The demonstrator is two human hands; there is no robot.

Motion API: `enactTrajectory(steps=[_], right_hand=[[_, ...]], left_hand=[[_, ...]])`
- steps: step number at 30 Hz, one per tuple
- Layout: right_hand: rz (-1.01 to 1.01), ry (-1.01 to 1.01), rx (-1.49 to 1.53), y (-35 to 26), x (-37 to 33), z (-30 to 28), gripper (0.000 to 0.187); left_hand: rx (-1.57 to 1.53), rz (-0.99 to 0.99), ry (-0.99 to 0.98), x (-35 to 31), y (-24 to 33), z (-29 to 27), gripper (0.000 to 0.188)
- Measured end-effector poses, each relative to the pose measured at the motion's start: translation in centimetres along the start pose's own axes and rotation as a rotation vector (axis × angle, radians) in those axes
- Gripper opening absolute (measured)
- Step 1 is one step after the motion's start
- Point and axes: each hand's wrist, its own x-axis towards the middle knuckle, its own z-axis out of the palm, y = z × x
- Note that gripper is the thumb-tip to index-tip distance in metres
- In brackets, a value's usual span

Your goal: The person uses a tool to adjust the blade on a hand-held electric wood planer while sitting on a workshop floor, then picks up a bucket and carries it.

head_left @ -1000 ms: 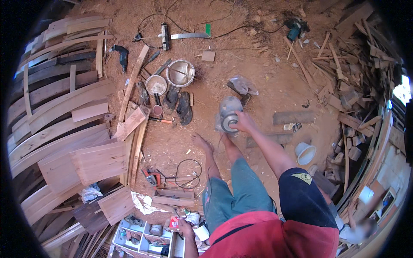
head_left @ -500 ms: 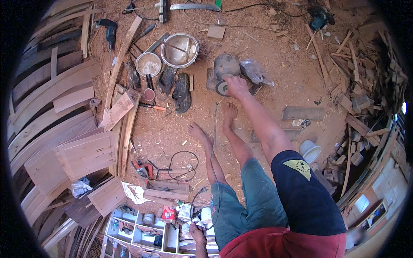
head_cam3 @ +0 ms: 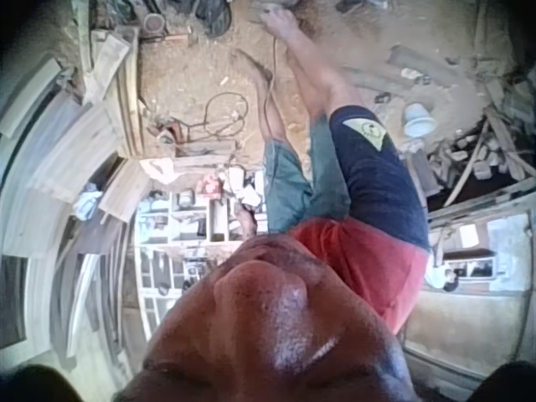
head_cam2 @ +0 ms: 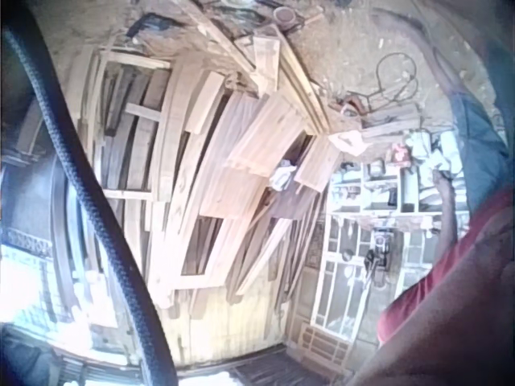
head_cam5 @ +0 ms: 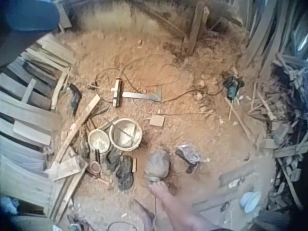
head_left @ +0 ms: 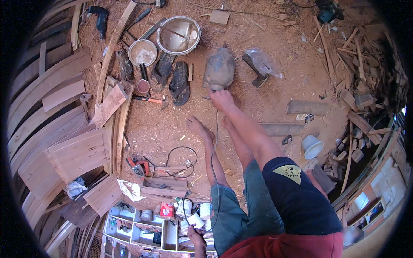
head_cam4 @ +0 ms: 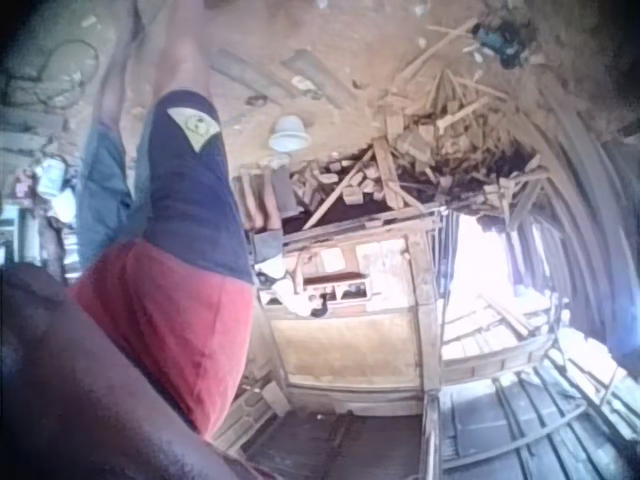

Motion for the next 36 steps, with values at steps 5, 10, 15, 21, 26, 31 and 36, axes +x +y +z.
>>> enactTrajectory(steps=[5,10,15,21,26,31,36], right_hand=[[-0.146,-0.044,-0.091,-1.1,0.6,4.9,0.020],[-0.189,-0.099,-0.164,-0.2,0.4,9.0,0.020],[-0.172,-0.099,-0.116,0.8,0.0,10.2,0.023],[-0.083,-0.051,-0.124,4.7,1.8,8.1,0.022],[-0.077,0.029,-0.143,5.5,4.4,5.5,0.020],[-0.021,0.048,-0.059,6.2,5.9,4.4,0.021],[0.164,0.234,-0.067,5.4,4.6,2.0,0.021]], left_hand=[[-0.026,0.029,-0.023,0.3,0.1,1.1,0.029],[0.017,0.091,-0.087,-0.2,2.4,5.4,0.034],[0.025,0.123,-0.144,-0.6,3.4,7.3,0.032],[-0.068,0.149,-0.165,-0.5,5.4,9.8,0.030],[-0.025,0.141,-0.251,-1.0,7.1,12.7,0.030],[-0.039,0.144,-0.330,-2.3,8.2,15.7,0.028],[0.061,0.203,-0.523,-3.4,9.0,19.6,0.025]])
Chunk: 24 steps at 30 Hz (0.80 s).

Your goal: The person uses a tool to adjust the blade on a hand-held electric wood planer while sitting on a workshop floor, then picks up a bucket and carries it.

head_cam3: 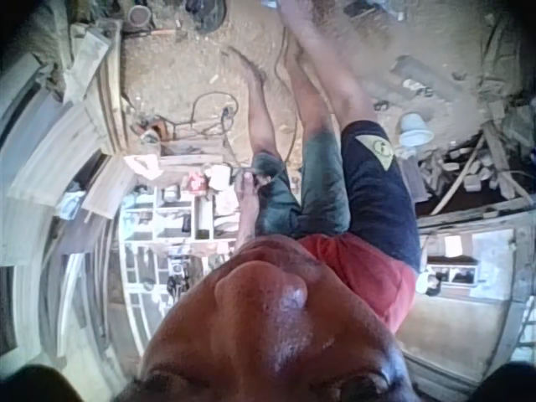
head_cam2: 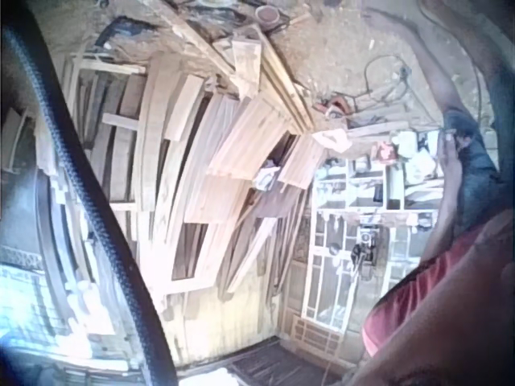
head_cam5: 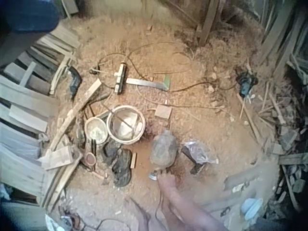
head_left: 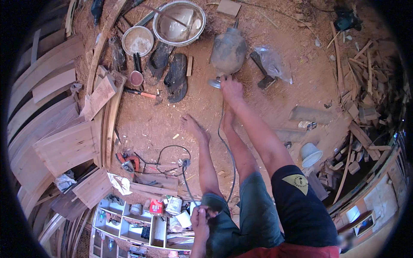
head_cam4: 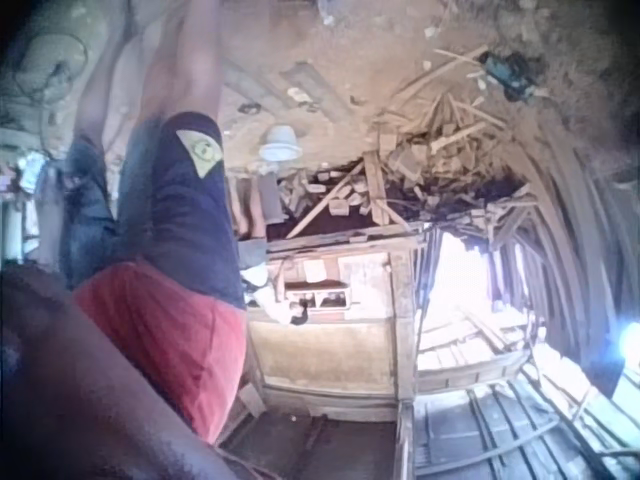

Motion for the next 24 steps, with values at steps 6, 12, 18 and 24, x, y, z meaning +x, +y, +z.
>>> enactTrajectory(steps=[6,12,18,24], right_hand=[[0.040,-0.985,0.736,-2.0,-10.5,-16.4,0.065],[0.664,-1.246,1.854,7.0,-20.7,-28.2,0.061],[0.618,-0.128,1.001,20.4,-12.2,-43.1,0.046],[0.071,0.666,0.836,21.5,1.7,-65.1,0.044]], left_hand=[[0.221,0.108,-0.309,2.0,2.4,9.1,0.030],[0.909,0.373,-0.642,-1.0,3.5,21.2,0.036],[0.704,1.041,-0.748,-2.6,6.8,31.9,0.044],[0.673,0.491,-0.737,2.5,15.0,26.2,0.043]])
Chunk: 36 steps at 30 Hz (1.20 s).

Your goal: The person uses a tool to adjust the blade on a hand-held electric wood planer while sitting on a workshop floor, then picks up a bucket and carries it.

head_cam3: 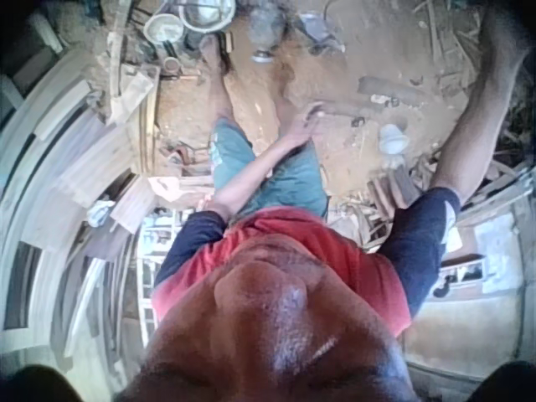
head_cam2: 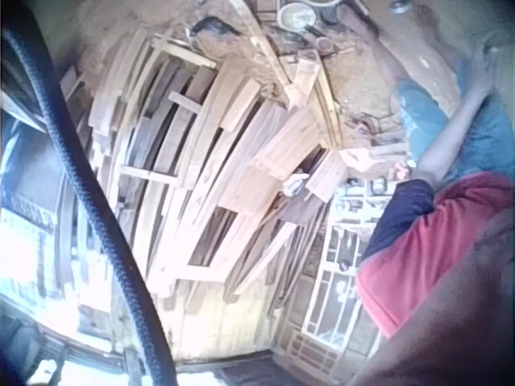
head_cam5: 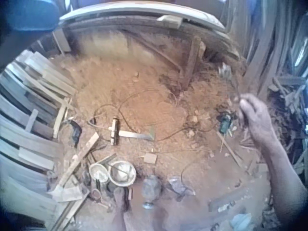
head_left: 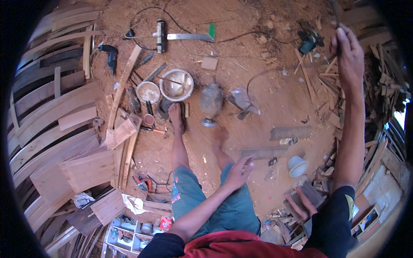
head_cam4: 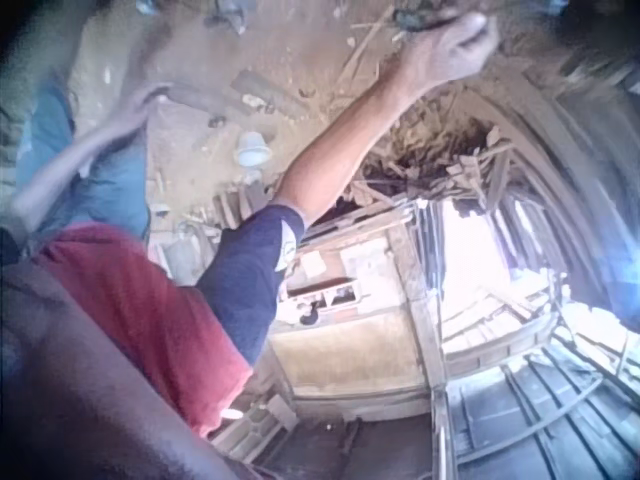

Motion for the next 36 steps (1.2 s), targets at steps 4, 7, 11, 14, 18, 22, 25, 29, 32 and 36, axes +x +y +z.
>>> enactTrajectory(steps=[4,7,11,14,18,22,25,29,32,36], right_hand=[[-0.181,-0.066,-0.104,-2.1,6.7,10.2,0.035],[-0.357,-0.208,-0.188,0.5,9.6,23.6,0.040],[-0.133,-0.605,-0.480,5.9,9.8,42.7,0.031],[-0.096,-0.703,-0.627,11.6,8.6,54.9,0.026],[-0.279,-0.619,-0.639,11.1,7.4,66.2,0.031],[-0.216,-0.735,-0.796,12.7,10.8,73.4,0.039],[-0.588,-0.735,-0.954,13.8,11.9,77.3,0.024],[-0.643,-0.762,-1.124,14.7,12.5,78.6,0.021],[-0.672,-0.806,-1.215,16.8,12.6,76.6,0.021],[-0.613,-0.718,-1.176,20.7,12.1,73.0,0.021]], left_hand=[[0.045,-0.158,0.105,-0.9,-1.1,-11.0,0.036],[0.010,-0.246,0.192,-0.7,-3.2,-17.6,0.032],[-0.148,-0.254,0.338,0.3,-6.1,-23.7,0.030],[-0.361,-0.331,0.421,1.8,-9.1,-26.1,0.024],[-0.527,-0.420,0.521,3.4,-7.6,-28.4,0.027],[-0.678,-0.322,0.513,5.3,-5.1,-28.9,0.029],[-0.825,-0.359,0.455,6.2,-4.0,-29.8,0.030],[-0.857,-0.377,0.479,6.7,-3.0,-30.7,0.029],[-0.889,-0.372,0.497,6.6,-2.6,-31.1,0.028],[-0.904,-0.367,0.521,7.4,-3.2,-30.6,0.026]])
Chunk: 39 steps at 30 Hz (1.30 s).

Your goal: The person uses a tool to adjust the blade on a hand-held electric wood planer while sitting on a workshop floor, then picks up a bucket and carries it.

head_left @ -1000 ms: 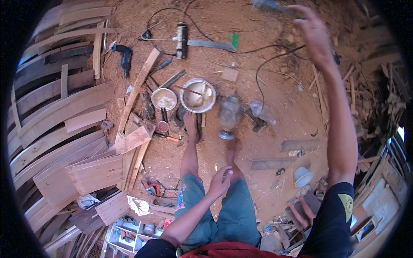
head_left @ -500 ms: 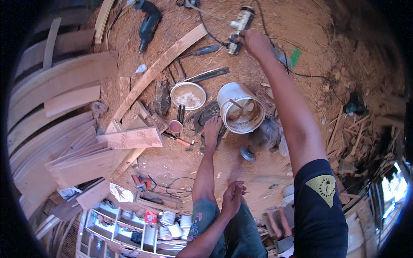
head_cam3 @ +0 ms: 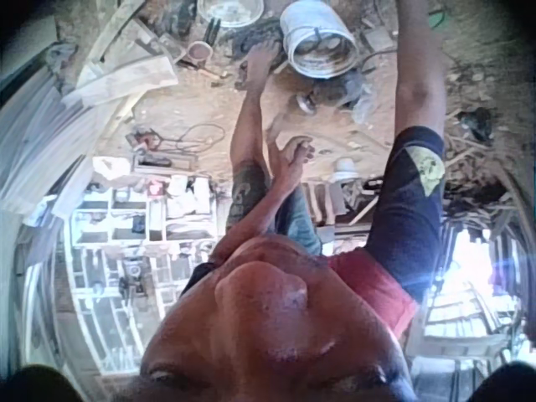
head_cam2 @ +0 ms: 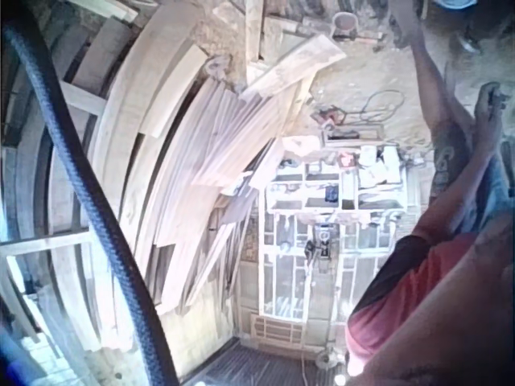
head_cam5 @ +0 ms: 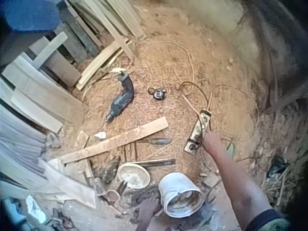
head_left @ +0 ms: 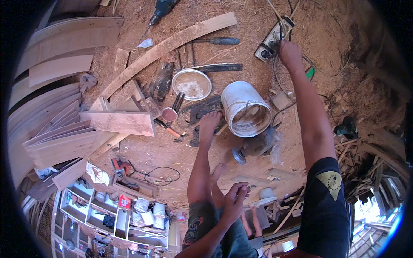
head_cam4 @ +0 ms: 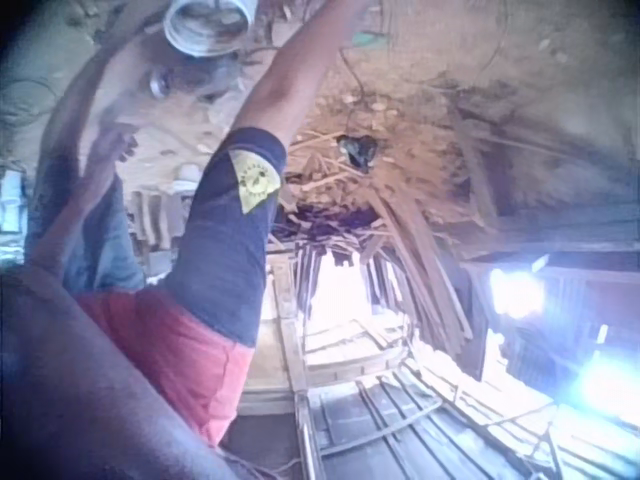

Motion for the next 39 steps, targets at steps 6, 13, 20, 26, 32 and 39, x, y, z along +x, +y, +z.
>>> enactTrajectory(steps=[6,13,20,26,32,39], right_hand=[[-0.086,0.033,-0.054,-0.7,0.0,0.3,0.022],[0.414,-0.021,0.271,-3.1,-0.1,-1.2,0.023],[0.587,-0.005,0.378,-4.5,-0.5,-0.8,0.027],[0.524,-0.053,0.332,-4.9,1.1,0.9,0.026],[0.499,-0.076,0.326,-4.9,1.2,-0.4,0.026],[0.492,0.002,0.261,-7.5,-10.0,-6.7,0.029]], left_hand=[[-0.006,-0.021,-0.028,0.0,0.0,0.4,0.026],[0.036,-0.022,-0.018,0.2,0.3,0.8,0.028],[0.057,-0.029,0.010,0.5,0.2,0.5,0.025],[0.051,-0.034,0.014,0.3,0.0,0.8,0.028],[0.081,0.059,0.004,0.3,0.9,-0.4,0.026],[0.110,0.129,0.067,-0.3,-4.3,-2.9,0.020]])
